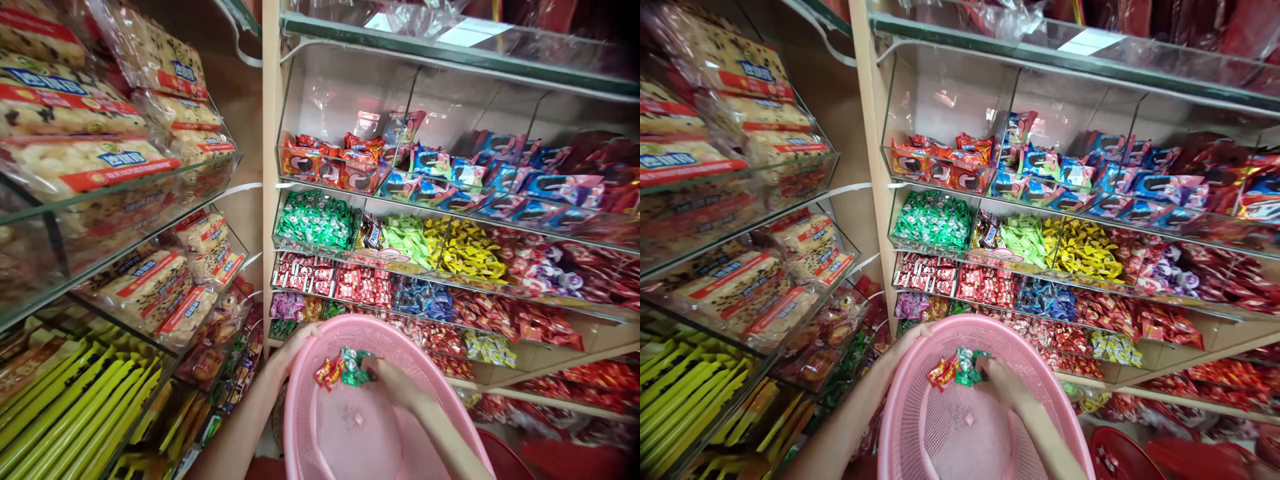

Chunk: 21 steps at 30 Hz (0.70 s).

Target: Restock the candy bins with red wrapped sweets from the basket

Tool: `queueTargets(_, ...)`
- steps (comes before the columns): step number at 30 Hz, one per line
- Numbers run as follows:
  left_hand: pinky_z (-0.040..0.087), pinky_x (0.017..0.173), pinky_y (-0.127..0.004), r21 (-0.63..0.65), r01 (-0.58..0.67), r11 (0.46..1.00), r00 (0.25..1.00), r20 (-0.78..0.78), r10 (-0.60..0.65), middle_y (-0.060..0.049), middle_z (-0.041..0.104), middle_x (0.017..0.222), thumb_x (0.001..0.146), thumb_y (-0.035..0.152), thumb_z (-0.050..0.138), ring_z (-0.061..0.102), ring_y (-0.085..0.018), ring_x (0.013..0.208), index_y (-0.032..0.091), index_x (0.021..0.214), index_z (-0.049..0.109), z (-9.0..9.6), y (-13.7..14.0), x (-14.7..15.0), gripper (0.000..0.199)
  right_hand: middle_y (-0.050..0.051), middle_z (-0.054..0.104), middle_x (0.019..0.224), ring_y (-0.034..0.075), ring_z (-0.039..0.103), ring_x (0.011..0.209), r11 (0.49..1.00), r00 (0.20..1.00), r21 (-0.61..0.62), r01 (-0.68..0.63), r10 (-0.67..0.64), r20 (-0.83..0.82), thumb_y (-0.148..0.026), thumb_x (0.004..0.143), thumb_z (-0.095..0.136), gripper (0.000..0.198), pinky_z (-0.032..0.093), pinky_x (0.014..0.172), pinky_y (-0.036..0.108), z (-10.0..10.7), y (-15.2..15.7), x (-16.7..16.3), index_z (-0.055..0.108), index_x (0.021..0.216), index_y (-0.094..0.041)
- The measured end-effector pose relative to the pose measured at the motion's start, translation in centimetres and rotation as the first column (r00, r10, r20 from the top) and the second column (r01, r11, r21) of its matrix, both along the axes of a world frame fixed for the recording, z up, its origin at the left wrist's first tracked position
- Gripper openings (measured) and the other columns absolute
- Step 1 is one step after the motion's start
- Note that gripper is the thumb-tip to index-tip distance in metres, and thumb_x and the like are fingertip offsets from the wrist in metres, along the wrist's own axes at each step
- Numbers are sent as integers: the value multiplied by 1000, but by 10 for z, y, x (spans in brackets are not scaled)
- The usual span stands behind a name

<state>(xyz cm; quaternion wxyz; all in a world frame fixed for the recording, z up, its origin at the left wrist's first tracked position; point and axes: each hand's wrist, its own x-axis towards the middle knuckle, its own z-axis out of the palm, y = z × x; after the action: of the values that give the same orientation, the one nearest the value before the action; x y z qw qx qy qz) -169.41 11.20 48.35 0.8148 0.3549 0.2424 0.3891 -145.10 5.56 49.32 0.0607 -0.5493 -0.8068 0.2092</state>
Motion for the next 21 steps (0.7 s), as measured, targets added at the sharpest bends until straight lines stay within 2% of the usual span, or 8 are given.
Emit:
queueTargets(4,45,65,-27,20,67,998,998,6,-67,-11,66,86,64,20,49,60,-22,73,8,116,57,5,-2,15,54,-2,53,66,14,47,63,997,1000,-78,26,-26,4,-14,64,53,8,28,54,25,6,-13,21,48,66,-20)
queueTargets(8,46,67,-27,-14,37,999,999,32,-36,-11,66,87,64,20,50,61,-22,75,9,116,56,8,-14,11,54,-3,54,66,13,48,65,994,1000,-113,3,-3,0,-8,62,52,11,30,55,23,22,-9,19,51,65,-18)
queueTargets(14,46,69,-25,-21,-59,998,998,-25,58,-10,66,91,63,18,56,60,-21,79,9,113,58,7,-11,-13,51,-3,57,70,10,49,63,991,1000,-127,-29,30,8,-12,68,61,9,33,55,21,46,35,-7,59,75,-17)
queueTargets(17,46,66,-25,-54,-21,998,1000,-19,20,-10,66,92,64,19,55,61,-21,77,11,120,53,6,0,-29,57,-4,54,67,9,46,60,992,998,-122,-41,46,33,-17,66,67,15,33,53,21,46,52,-25,60,80,-17)
queueTargets(21,47,64,-27,-83,-1,997,1000,-14,0,-10,66,88,65,19,54,61,-22,73,12,126,49,10,7,-48,62,-2,56,73,12,48,67,995,995,-66,-75,80,68,-14,65,69,19,35,59,22,46,58,-50,60,81,-17)
